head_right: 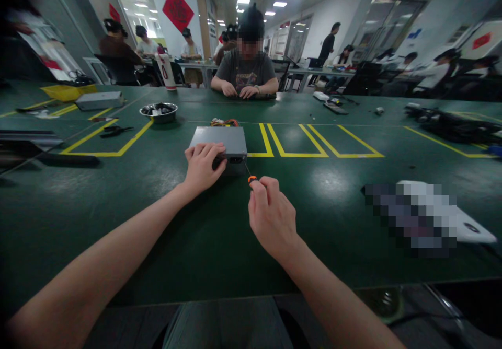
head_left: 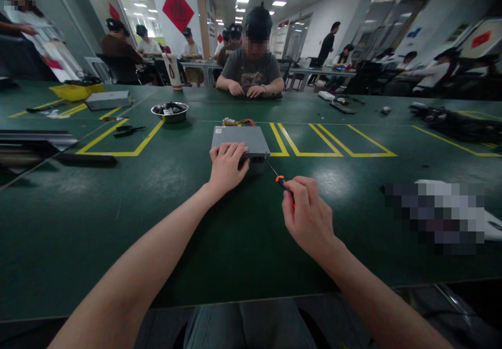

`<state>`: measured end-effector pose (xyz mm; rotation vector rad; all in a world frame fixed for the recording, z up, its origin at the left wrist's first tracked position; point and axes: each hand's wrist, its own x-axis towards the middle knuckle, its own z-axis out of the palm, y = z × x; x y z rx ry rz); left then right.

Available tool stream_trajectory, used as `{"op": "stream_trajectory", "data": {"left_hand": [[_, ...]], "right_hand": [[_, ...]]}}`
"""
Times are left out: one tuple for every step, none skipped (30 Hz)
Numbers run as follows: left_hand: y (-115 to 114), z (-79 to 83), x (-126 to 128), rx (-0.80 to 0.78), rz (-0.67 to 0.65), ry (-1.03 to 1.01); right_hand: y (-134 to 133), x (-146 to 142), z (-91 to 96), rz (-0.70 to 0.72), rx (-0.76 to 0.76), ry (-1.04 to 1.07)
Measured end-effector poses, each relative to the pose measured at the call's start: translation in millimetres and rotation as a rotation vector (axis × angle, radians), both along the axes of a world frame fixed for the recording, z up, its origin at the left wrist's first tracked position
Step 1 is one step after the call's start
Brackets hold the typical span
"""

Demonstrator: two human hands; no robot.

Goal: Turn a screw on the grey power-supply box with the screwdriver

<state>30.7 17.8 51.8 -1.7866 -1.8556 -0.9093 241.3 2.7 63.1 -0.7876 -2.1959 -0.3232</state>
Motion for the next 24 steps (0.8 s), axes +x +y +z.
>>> {"op": "stream_trajectory", "data": {"left_hand": [[0.0,0.1,0.1,-0.005,0.003,-0.002],[-0.1,0.2,0.2,-0.008,0.005,-0.004],[-0.3,0.3,0.3,-0.010,0.007,-0.005],[-0.6,0.5,0.4,-0.010,0.007,-0.005],[-0.8,0.6,0.4,-0.008,0.007,-0.003],[-1.0,0.7,0.4,-0.005,0.006,-0.002],[-1.1,0.7,0.4,-0.002,0.005,-0.001],[-1.2,0.7,0.3,0.002,0.004,0.000],[-1.2,0.6,0.3,0.005,0.003,0.001],[-1.1,0.5,0.2,0.008,0.001,0.002],[-0.9,0.4,0.0,0.010,0.000,0.004],[-0.8,0.3,-0.1,0.011,0.000,0.005],[-0.6,0.2,-0.3,0.011,0.000,0.006],[-0.5,0.0,-0.4,0.011,0.001,0.005],[-0.3,-0.1,-0.5,0.011,0.001,0.005],[-0.2,-0.2,-0.6,0.012,0.001,0.005],[-0.2,-0.4,-0.5,0.015,0.001,0.005],[-0.1,-0.4,-0.5,0.018,0.000,0.005],[-0.1,-0.5,-0.3,0.020,0.000,0.006],[-0.1,-0.5,-0.2,0.021,-0.001,0.006],[-0.1,-0.5,0.0,0.020,-0.001,0.006],[-0.2,-0.4,0.1,0.017,-0.001,0.005],[-0.2,-0.3,0.3,0.016,0.000,0.004],[-0.2,-0.2,0.3,0.015,0.000,0.003]], "right_hand": [[-0.5,-0.2,0.0,0.010,0.012,-0.004],[-0.9,-0.4,0.0,0.016,0.016,-0.006],[-1.2,-0.6,0.0,0.019,0.013,-0.006],[-1.3,-0.7,0.0,0.022,0.006,-0.006],[-1.3,-0.9,0.0,0.025,-0.003,-0.002],[-1.0,-1.0,0.1,0.030,-0.013,0.006],[-0.5,-0.9,0.4,0.035,-0.024,0.017],[0.1,-0.6,0.7,0.033,-0.035,0.031],[0.8,-0.1,1.3,0.026,-0.046,0.044],[1.4,0.6,1.9,0.008,-0.062,0.050],[1.8,1.3,2.5,-0.025,-0.080,0.044],[2.0,2.0,3.2,-0.064,-0.101,0.024],[1.9,2.6,3.7,-0.105,-0.122,-0.002],[1.6,3.0,4.2,-0.136,-0.140,-0.026],[1.1,3.2,4.6,-0.156,-0.150,-0.041],[0.7,3.2,4.9,-0.163,-0.150,-0.044],[0.3,3.1,5.1,-0.159,-0.144,-0.040],[0.1,2.9,5.3,-0.148,-0.133,-0.035],[0.0,2.8,5.4,-0.132,-0.115,-0.036],[0.1,2.6,5.5,-0.113,-0.089,-0.046],[0.3,2.6,5.6,-0.094,-0.059,-0.063],[0.5,2.5,5.7,-0.076,-0.027,-0.082],[0.8,2.5,5.9,-0.058,0.004,-0.101],[1.1,2.4,6.0,-0.044,0.030,-0.113]]}}
